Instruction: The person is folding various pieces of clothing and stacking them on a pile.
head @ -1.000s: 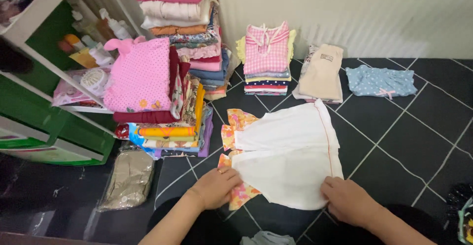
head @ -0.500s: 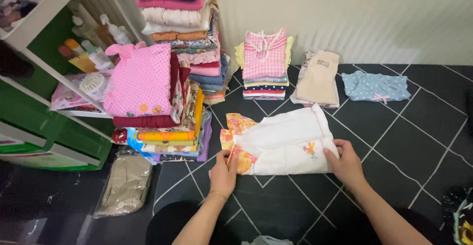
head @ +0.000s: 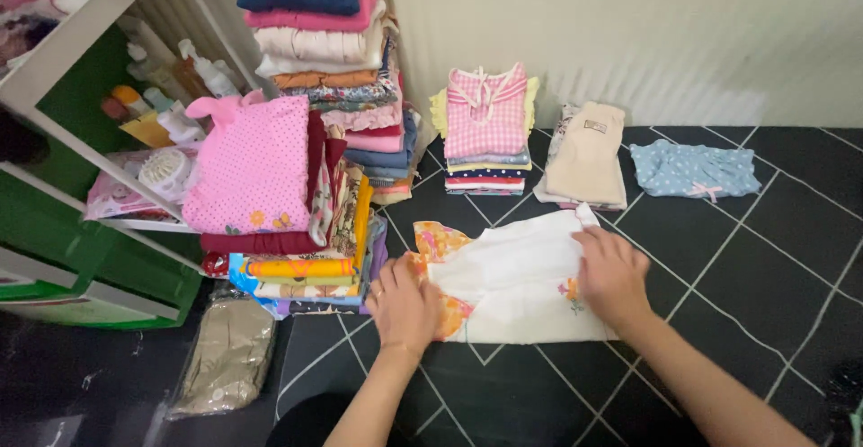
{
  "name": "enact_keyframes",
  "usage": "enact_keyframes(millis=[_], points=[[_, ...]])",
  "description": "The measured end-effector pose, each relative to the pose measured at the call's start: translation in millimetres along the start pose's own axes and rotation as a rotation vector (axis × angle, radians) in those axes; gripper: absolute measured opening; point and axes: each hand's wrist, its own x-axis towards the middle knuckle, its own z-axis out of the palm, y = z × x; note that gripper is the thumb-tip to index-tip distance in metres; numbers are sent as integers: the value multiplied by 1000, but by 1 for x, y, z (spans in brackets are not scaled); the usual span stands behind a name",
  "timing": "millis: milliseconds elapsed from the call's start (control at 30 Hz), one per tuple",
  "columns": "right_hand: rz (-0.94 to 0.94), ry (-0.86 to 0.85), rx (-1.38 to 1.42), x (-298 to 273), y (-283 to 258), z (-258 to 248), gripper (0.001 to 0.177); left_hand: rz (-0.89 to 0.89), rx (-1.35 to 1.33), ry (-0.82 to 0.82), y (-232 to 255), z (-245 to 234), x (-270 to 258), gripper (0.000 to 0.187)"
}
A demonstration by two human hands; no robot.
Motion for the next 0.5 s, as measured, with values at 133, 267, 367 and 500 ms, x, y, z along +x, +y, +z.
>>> enact_keyframes(millis=[133,267,367,500], points=[[-230,-213,-62,60,-14,-2,68,-250,-32,-190,12,17,59,65],[-277,-288,-117,90,2,32,64,-412,-14,-399,29,7,96,63],[-306,-206,-209,91,5,29,52,-447,-52,-453,18,26,109,36],[-297,-55,-406,59,8,-7,27,-152,-427,-230,-26,67,101,22]])
